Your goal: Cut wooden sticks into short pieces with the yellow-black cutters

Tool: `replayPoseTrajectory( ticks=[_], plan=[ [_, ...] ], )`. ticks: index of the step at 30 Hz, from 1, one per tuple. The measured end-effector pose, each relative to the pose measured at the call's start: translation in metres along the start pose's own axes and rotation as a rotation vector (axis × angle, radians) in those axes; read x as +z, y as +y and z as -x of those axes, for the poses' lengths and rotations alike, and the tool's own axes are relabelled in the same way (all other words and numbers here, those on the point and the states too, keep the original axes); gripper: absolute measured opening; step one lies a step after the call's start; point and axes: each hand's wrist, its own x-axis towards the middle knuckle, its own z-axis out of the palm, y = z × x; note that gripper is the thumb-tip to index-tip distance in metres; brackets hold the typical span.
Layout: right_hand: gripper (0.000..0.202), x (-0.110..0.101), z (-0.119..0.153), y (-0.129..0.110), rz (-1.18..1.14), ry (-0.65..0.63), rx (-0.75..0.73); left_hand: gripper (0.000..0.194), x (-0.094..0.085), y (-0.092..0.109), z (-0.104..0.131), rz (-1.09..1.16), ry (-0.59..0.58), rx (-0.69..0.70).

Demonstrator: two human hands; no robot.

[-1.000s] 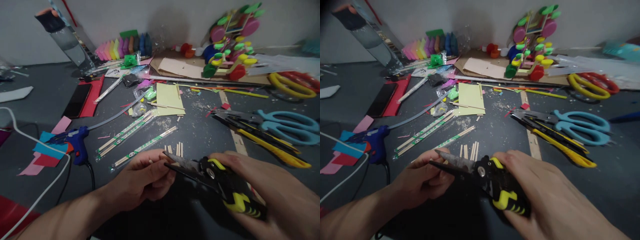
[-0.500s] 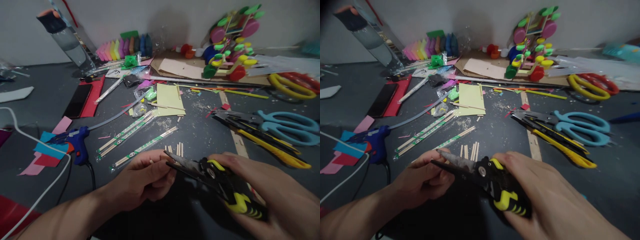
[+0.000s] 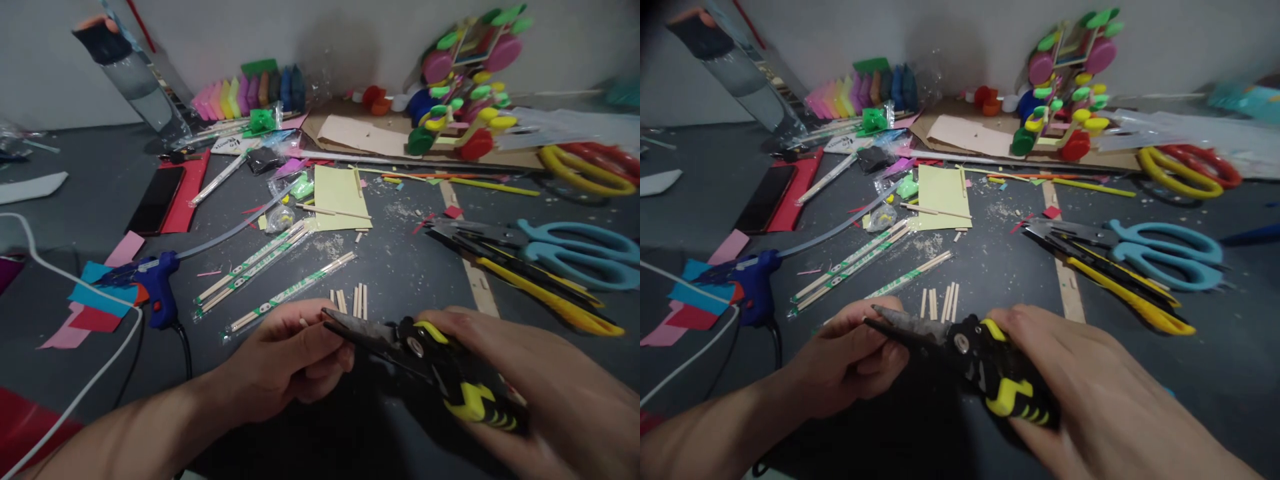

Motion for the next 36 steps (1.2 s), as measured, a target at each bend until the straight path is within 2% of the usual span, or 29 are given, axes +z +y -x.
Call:
replayPoseTrajectory(
  ticks=[5,17,22,36],
  plan=[
    [0.050,0.0011,-0.0014,0.0021,0.060,-0.062,-0.104,0.021,0.0032,0.0011,0.0001,0.068,-0.001,-0.036],
    [0.044,0.0069,-0.0057,-0.0002,0.002,-0.055,-0.113,0.023,0.0053,0.0003,0.0018,0.115,0.007,-0.052],
    [0.046,0.0049,-0.0017,0.0000,0.029,-0.056,-0.057,0.025,0.0043,0.0004,0.0009,0.096,-0.020,0.011],
    [0.045,0.0077,-0.0017,0.0015,0.065,-0.048,-0.118,0.023,0.0029,-0.0015,0.0013,0.070,0.004,0.006]
  ],
)
